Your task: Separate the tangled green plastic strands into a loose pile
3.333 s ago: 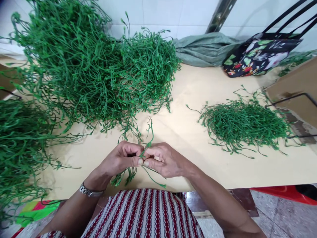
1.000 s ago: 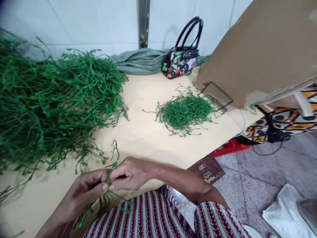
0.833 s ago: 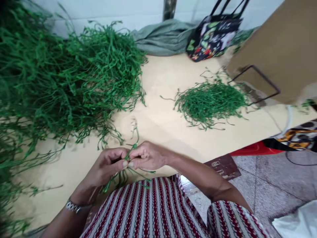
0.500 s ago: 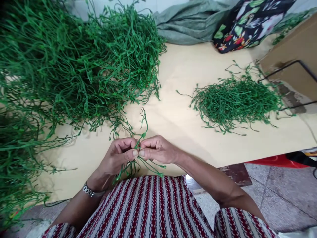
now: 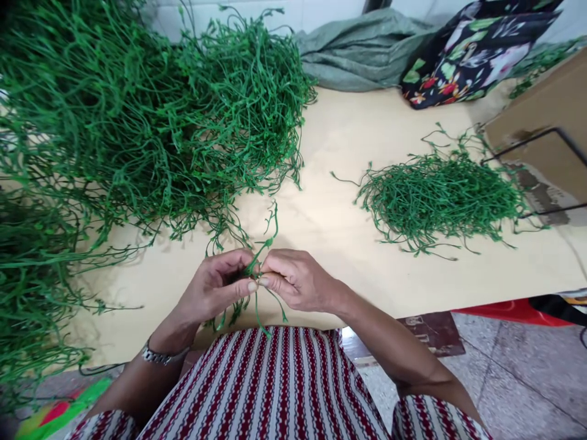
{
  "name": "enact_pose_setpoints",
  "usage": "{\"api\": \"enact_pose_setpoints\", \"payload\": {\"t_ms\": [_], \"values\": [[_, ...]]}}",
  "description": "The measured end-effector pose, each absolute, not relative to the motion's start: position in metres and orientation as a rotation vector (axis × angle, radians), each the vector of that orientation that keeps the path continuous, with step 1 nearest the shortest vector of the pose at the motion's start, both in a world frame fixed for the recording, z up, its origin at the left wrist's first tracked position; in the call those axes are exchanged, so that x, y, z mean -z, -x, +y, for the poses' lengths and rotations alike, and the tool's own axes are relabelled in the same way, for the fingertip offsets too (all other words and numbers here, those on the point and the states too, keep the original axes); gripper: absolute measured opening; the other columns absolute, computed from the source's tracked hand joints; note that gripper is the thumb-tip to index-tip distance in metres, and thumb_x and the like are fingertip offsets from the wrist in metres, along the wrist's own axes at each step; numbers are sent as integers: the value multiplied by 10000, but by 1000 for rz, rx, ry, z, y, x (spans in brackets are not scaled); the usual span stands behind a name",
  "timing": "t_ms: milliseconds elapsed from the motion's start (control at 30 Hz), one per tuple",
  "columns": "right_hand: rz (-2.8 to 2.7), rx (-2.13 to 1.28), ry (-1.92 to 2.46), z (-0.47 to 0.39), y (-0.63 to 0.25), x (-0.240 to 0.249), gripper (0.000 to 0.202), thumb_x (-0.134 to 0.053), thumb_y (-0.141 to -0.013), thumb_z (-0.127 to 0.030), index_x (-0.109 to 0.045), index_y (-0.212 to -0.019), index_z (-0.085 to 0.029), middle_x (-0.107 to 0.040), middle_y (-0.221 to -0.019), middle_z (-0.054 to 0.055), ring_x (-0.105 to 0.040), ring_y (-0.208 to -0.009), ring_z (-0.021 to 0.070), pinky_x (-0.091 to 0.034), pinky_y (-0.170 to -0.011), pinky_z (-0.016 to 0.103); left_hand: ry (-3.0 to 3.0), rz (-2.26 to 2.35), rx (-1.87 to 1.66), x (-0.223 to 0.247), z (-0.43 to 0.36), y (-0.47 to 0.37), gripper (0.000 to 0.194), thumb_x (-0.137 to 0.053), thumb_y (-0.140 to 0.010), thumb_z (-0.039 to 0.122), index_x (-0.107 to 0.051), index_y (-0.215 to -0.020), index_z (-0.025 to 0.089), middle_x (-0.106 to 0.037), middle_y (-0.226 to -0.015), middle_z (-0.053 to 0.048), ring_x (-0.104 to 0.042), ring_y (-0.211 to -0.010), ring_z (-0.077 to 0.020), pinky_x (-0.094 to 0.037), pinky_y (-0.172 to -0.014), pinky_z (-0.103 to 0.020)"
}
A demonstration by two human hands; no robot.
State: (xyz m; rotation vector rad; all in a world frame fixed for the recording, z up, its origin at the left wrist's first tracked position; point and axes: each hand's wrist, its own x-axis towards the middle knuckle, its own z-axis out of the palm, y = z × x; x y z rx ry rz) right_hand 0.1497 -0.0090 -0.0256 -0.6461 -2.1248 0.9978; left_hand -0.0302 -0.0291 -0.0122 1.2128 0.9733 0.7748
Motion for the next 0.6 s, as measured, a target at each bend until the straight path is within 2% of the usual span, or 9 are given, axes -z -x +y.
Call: {"api": "enact_pose_setpoints", "payload": {"t_ms": [133, 267, 333, 433, 600], "values": [[-2254, -720, 614, -10, -148, 26, 164, -398, -904, -200, -518, -809, -141, -527, -657, 15, -451, -612, 109, -381, -570, 229, -1351, 1022, -735, 8, -29, 31, 108, -587, -721, 201, -557, -649, 127, -453, -593, 20, -397, -567, -97, -308, -533, -223], [-2293, -713, 570, -13, -146, 24, 167, -397, -886, -173, -499, -755, -154, -483, -624, 0, -417, -592, 111, -375, -579, 244, -1385, 1011, -795, 7, -30, 28, 143, -515, -644, 74, -468, -527, 144, -373, -537, 39, -338, -533, -84, -261, -504, -229], [-2241, -880, 568, -15, -144, 22, 195, -412, -859, -146, -444, -668, -167, -421, -594, -20, -385, -567, 95, -349, -554, 232, -1341, 977, -803, 8, -32, 27, 199, -489, -611, 55, -378, -480, 156, -316, -519, 48, -295, -515, -76, -226, -486, -234], [-2047, -1308, 606, -18, -142, 21, 233, -440, -807, -107, -360, -599, -176, -335, -562, -52, -325, -512, 63, -288, -489, 197, -1196, 896, -791, 10, -34, 25, 228, -488, -587, 67, -317, -471, 166, -267, -513, 56, -239, -494, -66, -176, -468, -242], [-1710, -1778, 660, -25, -142, 29, 235, -458, -813, -156, -386, -589, -169, -295, -528, -74, -262, -457, 45, -226, -437, 190, -1001, 874, -793, 15, -34, 22, 195, -522, -558, 82, -379, -442, 146, -296, -476, 61, -233, -477, -59, -163, -469, -242]]}}
